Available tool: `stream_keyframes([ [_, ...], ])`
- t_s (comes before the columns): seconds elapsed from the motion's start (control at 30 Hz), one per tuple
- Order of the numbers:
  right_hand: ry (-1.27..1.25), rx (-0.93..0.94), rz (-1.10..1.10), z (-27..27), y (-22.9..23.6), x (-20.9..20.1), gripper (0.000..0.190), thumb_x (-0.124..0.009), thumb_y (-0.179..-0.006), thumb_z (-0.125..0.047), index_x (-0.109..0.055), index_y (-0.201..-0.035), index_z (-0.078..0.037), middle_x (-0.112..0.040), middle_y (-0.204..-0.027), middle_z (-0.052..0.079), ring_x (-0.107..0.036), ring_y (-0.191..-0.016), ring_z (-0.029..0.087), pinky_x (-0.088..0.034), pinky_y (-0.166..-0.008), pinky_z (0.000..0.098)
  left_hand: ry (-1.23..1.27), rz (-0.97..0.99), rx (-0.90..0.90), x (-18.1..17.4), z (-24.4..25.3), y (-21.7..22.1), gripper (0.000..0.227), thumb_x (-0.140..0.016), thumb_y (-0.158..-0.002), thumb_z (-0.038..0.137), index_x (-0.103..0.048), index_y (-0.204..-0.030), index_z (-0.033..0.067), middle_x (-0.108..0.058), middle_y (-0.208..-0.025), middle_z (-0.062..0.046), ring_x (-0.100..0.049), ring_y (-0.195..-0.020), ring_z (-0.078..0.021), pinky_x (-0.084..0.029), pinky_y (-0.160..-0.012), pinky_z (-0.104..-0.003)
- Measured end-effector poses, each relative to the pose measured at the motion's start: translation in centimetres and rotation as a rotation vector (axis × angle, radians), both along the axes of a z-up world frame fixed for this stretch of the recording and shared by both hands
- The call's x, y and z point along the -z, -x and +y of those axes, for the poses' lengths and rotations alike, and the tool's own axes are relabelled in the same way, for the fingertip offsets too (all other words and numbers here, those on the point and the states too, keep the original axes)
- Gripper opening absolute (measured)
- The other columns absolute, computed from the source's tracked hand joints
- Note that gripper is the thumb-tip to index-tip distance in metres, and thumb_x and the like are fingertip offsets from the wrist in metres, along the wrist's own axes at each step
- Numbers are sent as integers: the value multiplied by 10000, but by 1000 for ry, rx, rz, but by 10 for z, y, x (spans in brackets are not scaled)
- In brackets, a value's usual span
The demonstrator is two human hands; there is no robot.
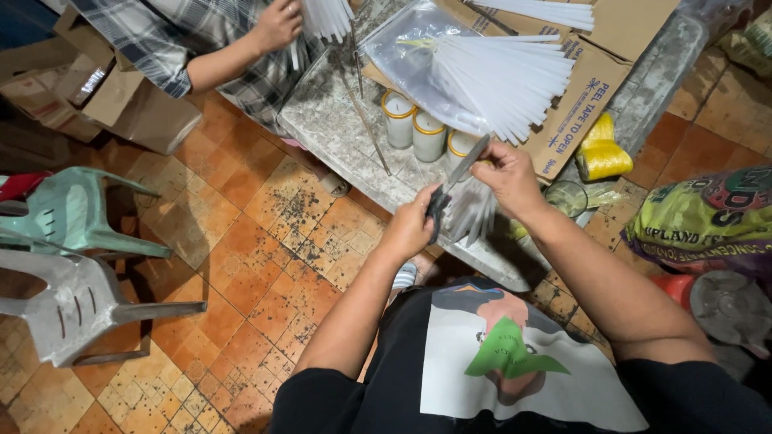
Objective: Tying thin strings or wires to white plastic sticks to assemble components, likely for fan frames or decorative items.
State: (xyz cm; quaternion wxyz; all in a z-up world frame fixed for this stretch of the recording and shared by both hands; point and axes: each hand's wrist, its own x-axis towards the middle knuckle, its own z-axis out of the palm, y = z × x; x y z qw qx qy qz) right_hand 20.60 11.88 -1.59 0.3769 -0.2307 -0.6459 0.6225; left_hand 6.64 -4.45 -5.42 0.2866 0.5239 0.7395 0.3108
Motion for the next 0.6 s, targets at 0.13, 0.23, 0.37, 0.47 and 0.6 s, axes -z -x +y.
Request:
stream_keyframes([
  [0.13, -30, 9, -13, 2, -1, 7, 158, -757, -841, 63, -751, -960, -42, -643, -826, -22, -526, -815, 21, -463, -729, 170, -63, -119, 50, -48, -6, -11, 843, -567, -852, 7, -216, -1603, 158, -586, -1340, -389, -553, -1219, -614, -449, -1038, -684],
  [0.23, -21, 16, 1, 2, -1, 7, 154, -758, -833, 68, -745, -954, -27, -668, -826, 24, -547, -827, 44, -485, -741, 196, -23, -76, 51, -21, -4, -7, 782, -529, -899, -11, -263, -1595, 225, -636, -1279, -362, -610, -1168, -570, -505, -1006, -628],
  [0.37, -8, 54, -1, 1, -4, 2, 140, -735, -843, 45, -721, -942, -52, -626, -828, -26, -519, -822, 31, -457, -734, 178, -17, -31, -7, -30, -6, -10, 719, -567, -943, 96, -300, -1600, 211, -668, -1237, -339, -643, -1140, -529, -526, -982, -601],
  [0.47, -14, 79, 11, 1, -5, 3, 143, -750, -839, 38, -708, -948, -44, -612, -815, -23, -517, -808, 27, -450, -725, 180, -10, -8, -4, -22, -1, -10, 708, -561, -952, 104, -280, -1598, 167, -656, -1235, -364, -639, -1132, -551, -524, -969, -630],
  [0.6, -17, 85, 20, 6, -5, 5, 122, -773, -832, 7, -734, -914, -73, -602, -762, -33, -506, -762, 25, -447, -717, 177, -163, -213, -267, 30, 4, -9, 513, -734, -940, 317, -567, -1416, 220, -772, -995, -206, -759, -917, -362, -629, -774, -401],
])
